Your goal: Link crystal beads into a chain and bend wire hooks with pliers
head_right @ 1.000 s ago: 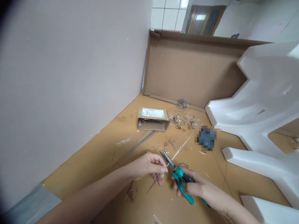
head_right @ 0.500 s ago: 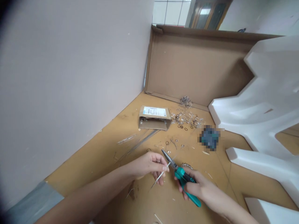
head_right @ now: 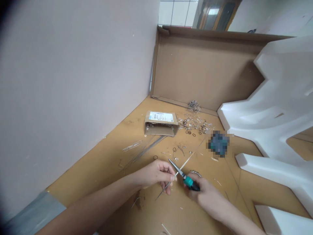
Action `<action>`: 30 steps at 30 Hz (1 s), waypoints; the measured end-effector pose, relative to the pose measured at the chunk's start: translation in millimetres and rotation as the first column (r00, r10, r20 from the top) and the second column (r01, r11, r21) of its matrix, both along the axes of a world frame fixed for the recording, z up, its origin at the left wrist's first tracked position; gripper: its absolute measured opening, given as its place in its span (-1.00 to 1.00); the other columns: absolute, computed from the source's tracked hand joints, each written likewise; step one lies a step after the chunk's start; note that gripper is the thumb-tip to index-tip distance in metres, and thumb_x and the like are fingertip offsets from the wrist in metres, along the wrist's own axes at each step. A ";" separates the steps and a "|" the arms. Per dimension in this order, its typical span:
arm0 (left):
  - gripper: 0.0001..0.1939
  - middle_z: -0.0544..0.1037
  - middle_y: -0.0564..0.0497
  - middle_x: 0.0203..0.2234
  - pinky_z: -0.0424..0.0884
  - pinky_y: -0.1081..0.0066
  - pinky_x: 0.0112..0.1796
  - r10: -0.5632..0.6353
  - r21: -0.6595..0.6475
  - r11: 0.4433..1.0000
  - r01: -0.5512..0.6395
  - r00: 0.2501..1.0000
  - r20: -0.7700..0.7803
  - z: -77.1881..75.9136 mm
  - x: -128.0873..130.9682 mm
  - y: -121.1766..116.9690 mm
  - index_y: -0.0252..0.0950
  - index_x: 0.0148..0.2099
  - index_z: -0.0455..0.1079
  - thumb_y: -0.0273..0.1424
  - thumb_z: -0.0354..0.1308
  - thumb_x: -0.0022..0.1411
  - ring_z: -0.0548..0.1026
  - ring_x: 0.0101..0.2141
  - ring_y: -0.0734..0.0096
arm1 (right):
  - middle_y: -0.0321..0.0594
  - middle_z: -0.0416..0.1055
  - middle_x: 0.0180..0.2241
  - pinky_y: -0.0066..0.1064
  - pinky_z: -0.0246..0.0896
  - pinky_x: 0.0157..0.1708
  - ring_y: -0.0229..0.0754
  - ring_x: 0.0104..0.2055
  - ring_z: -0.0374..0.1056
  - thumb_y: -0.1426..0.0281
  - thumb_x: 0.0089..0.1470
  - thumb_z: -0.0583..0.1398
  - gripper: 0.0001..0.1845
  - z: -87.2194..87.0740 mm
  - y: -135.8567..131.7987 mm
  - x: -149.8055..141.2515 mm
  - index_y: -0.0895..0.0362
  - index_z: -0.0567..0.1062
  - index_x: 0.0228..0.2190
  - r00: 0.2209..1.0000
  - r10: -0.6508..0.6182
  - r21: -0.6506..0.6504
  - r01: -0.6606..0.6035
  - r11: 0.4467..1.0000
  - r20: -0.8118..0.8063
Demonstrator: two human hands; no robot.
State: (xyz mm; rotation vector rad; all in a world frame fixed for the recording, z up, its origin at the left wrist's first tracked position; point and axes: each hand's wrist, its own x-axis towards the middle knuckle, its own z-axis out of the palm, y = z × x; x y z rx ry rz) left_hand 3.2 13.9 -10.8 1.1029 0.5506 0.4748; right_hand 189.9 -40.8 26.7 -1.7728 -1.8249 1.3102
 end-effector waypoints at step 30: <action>-0.68 0.41 0.13 -0.67 0.28 0.53 -0.54 0.055 0.079 0.996 -0.047 0.992 -0.111 -7.3 7.9 -4.0 -0.33 -0.42 0.26 -0.18 0.20 -0.05 0.45 -0.62 0.52 | -0.38 0.26 -0.67 -0.50 -0.03 -0.59 -0.30 -0.64 0.11 0.42 -0.07 0.05 -0.91 -15.0 1.2 3.4 0.07 0.34 -0.54 0.898 -0.066 0.322 -0.086 0.943 0.434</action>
